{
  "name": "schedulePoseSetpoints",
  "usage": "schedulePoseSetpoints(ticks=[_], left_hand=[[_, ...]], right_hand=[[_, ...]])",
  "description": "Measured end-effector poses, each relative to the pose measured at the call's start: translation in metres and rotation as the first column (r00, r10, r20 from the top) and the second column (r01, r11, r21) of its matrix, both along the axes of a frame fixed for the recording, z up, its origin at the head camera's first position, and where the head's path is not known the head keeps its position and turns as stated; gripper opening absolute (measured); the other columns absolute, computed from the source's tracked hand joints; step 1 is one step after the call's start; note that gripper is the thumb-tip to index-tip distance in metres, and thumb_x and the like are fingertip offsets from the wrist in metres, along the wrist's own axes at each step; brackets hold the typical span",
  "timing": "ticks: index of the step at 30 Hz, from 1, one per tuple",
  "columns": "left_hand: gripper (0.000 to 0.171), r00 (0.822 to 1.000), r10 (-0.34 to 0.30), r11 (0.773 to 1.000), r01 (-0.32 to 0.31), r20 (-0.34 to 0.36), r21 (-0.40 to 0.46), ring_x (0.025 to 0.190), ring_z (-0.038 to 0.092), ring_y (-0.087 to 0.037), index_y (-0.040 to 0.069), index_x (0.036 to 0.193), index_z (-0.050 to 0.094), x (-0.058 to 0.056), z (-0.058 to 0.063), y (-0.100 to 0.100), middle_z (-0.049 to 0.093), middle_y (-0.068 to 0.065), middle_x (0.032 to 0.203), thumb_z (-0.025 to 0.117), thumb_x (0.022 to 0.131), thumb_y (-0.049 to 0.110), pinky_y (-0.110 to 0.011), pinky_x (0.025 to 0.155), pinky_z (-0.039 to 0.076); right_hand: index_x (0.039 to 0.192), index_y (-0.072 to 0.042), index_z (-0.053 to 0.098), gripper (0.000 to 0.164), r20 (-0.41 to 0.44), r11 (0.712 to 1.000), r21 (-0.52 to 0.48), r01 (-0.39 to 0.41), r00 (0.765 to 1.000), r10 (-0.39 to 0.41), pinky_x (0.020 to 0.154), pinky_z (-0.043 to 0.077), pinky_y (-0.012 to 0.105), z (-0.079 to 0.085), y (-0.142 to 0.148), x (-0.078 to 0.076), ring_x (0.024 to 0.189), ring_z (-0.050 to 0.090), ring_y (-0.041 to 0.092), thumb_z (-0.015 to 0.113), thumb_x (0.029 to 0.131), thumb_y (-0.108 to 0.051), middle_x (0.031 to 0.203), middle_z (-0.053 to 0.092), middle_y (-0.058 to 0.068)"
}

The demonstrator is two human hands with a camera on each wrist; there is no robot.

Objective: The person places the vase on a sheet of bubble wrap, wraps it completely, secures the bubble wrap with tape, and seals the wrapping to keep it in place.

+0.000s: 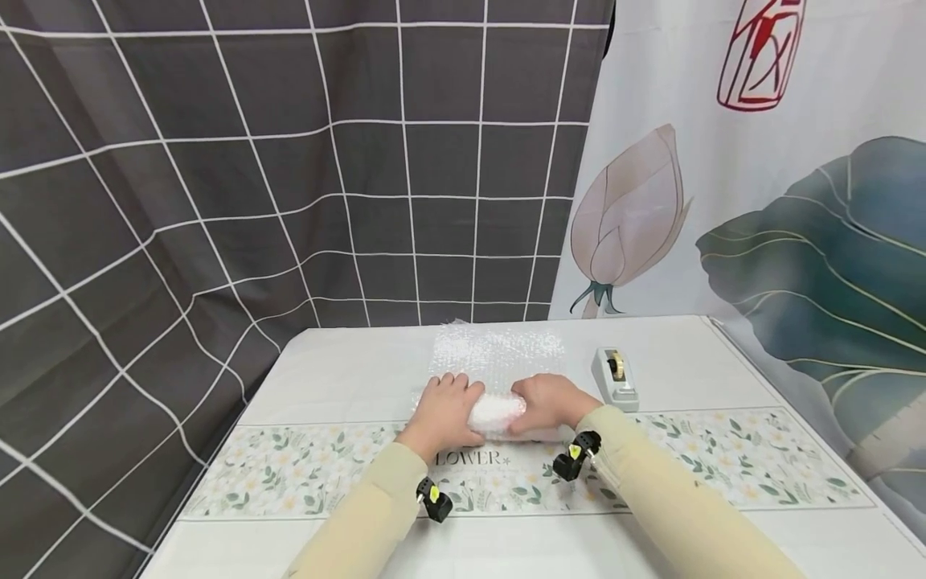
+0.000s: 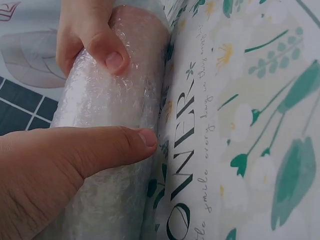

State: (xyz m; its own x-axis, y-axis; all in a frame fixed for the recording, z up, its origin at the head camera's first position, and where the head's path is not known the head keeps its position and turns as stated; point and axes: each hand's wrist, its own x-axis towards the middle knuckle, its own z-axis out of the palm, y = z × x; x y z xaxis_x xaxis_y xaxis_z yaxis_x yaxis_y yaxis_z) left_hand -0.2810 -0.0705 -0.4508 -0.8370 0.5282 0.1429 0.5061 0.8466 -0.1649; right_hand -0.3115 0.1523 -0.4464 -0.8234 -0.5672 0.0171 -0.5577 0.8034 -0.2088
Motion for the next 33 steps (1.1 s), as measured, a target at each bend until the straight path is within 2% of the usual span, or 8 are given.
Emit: schedulePoseSetpoints(ticks=[5, 7, 12, 17, 22, 26, 29, 33], left_hand=[[0.078, 1.0, -0.015, 0.999, 0.014, 0.021, 0.048, 0.102, 0.058, -0.027, 0.017, 0.128, 0.06, -0.004, 0.001, 0.0, 0.062, -0.006, 0.11, 0.084, 0.067, 0.059, -0.045, 0.095, 0.048], [0.076, 0.999, -0.023, 0.997, 0.021, 0.024, 0.069, 0.1, 0.059, -0.027, 0.015, 0.125, 0.062, -0.006, 0.001, -0.001, 0.063, -0.007, 0.107, 0.084, 0.066, 0.058, -0.045, 0.096, 0.048], [0.072, 0.998, -0.013, 0.997, 0.009, 0.054, 0.083, 0.095, 0.059, -0.025, 0.013, 0.12, 0.064, -0.011, -0.001, -0.005, 0.064, -0.005, 0.103, 0.082, 0.065, 0.057, -0.043, 0.09, 0.05], [0.074, 0.991, 0.024, 0.996, -0.034, 0.131, 0.08, 0.096, 0.061, -0.025, 0.01, 0.122, 0.066, -0.013, 0.003, -0.007, 0.067, -0.006, 0.104, 0.081, 0.065, 0.056, -0.044, 0.088, 0.051], [0.071, 0.971, 0.018, 0.993, -0.046, 0.24, 0.11, 0.093, 0.063, -0.024, 0.011, 0.121, 0.067, -0.016, 0.011, -0.004, 0.069, -0.003, 0.102, 0.082, 0.065, 0.052, -0.045, 0.086, 0.053], [0.062, 0.93, 0.002, 0.988, -0.06, 0.368, 0.146, 0.082, 0.064, -0.019, 0.013, 0.112, 0.068, -0.019, 0.018, -0.001, 0.069, 0.003, 0.093, 0.086, 0.063, 0.047, -0.041, 0.082, 0.055], [0.065, 0.879, 0.009, 0.981, -0.101, 0.476, 0.168, 0.083, 0.063, -0.017, 0.013, 0.116, 0.068, -0.02, 0.023, -0.001, 0.069, 0.004, 0.095, 0.087, 0.062, 0.043, -0.039, 0.086, 0.054], [0.075, 0.818, 0.003, 0.97, -0.142, 0.575, 0.197, 0.089, 0.062, -0.014, 0.012, 0.128, 0.064, -0.023, 0.024, -0.003, 0.069, 0.006, 0.103, 0.086, 0.063, 0.041, -0.04, 0.092, 0.052]], right_hand=[[0.1, -0.013, 0.071, 0.054, 0.051, 1.0, 0.002, 0.015, 0.999, -0.015, 0.066, 0.052, 0.036, 0.002, -0.001, -0.002, 0.068, 0.059, 0.013, 0.075, 0.065, -0.055, 0.078, 0.067, -0.007], [0.11, -0.012, 0.072, 0.062, 0.052, 1.0, 0.001, 0.005, 0.999, -0.005, 0.069, 0.054, 0.036, 0.003, 0.0, -0.002, 0.073, 0.063, 0.015, 0.075, 0.066, -0.055, 0.083, 0.071, -0.005], [0.142, -0.004, 0.055, 0.089, 0.031, 1.0, 0.019, -0.023, 0.999, 0.022, 0.084, 0.056, 0.042, 0.003, -0.001, 0.0, 0.097, 0.07, 0.025, 0.074, 0.072, -0.056, 0.11, 0.074, 0.009], [0.148, -0.001, 0.046, 0.095, -0.111, 0.995, 0.065, -0.076, 0.99, 0.083, 0.097, 0.051, 0.05, 0.009, -0.003, 0.008, 0.114, 0.065, 0.034, 0.073, 0.076, -0.058, 0.127, 0.066, 0.018], [0.145, -0.004, 0.048, 0.097, -0.24, 0.99, 0.106, -0.098, 0.963, 0.121, 0.093, 0.051, 0.052, 0.011, 0.002, 0.019, 0.11, 0.065, 0.032, 0.08, 0.07, -0.056, 0.125, 0.065, 0.013], [0.142, -0.006, 0.05, 0.1, -0.296, 0.985, 0.15, -0.089, 0.946, 0.13, 0.092, 0.051, 0.053, 0.005, 0.011, 0.025, 0.106, 0.064, 0.032, 0.085, 0.064, -0.057, 0.12, 0.065, 0.011], [0.138, -0.008, 0.051, 0.096, -0.321, 0.982, 0.162, -0.094, 0.936, 0.142, 0.091, 0.051, 0.052, -0.002, 0.017, 0.025, 0.104, 0.064, 0.032, 0.086, 0.063, -0.057, 0.118, 0.064, 0.01], [0.131, -0.011, 0.055, 0.085, -0.331, 0.984, 0.135, -0.116, 0.931, 0.155, 0.088, 0.053, 0.048, -0.008, 0.02, 0.023, 0.095, 0.065, 0.028, 0.086, 0.063, -0.053, 0.109, 0.064, 0.007]])
